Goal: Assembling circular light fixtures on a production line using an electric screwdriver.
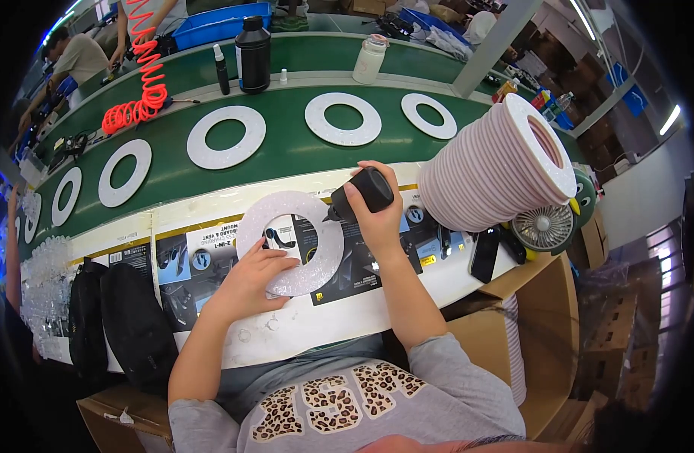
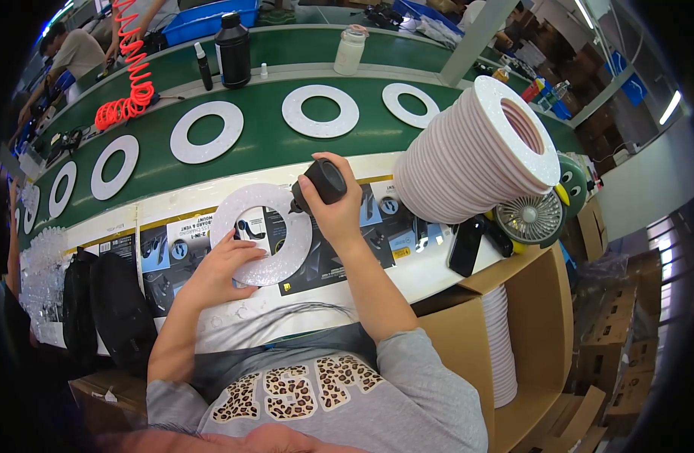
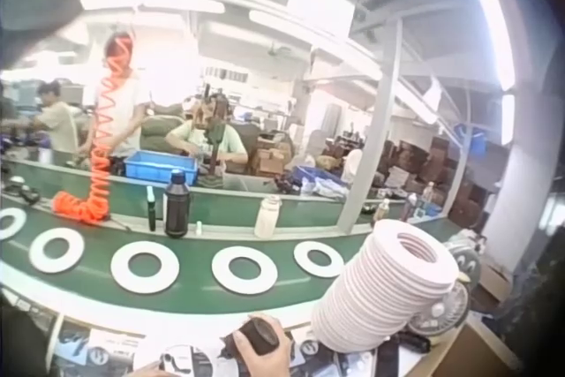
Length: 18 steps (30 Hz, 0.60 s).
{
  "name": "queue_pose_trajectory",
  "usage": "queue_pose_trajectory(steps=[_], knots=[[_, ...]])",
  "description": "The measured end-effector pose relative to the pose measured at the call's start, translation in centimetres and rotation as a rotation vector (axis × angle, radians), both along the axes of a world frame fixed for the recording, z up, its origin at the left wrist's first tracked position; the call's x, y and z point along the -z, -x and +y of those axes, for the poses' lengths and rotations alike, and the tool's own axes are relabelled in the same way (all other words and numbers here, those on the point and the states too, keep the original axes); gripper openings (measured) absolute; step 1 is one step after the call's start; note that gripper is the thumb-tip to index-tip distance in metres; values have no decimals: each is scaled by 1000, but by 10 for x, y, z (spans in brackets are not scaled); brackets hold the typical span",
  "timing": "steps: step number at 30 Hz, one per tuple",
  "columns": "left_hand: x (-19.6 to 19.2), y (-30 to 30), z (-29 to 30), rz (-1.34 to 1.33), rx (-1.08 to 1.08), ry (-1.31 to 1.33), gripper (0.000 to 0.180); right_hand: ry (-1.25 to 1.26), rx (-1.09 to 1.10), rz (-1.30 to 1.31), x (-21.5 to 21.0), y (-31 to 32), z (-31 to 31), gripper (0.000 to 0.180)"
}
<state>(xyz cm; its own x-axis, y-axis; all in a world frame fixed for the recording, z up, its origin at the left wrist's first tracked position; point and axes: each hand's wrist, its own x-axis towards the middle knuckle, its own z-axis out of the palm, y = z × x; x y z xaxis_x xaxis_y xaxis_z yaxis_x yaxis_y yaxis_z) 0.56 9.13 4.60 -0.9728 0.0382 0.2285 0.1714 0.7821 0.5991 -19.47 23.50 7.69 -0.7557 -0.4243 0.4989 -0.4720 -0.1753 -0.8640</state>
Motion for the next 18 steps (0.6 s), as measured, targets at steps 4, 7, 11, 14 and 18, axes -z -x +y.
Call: queue_pose_trajectory(steps=[4,7,11,14,18], knots=[[-2,-2,-5,-18,-11,53,54,-117,-25,-6,4,-2,2,24],[-2,-6,-12,-38,-54,108,54,-171,69,150,7,-4,-1,22],[-10,-6,-9,-44,-98,89,55,-208,97,165,7,-10,-4,23],[-8,-4,-5,-36,-77,92,58,-230,119,224,7,-12,-5,22],[-1,-3,-6,-26,-64,77,60,-168,94,235,11,-11,-8,22]])
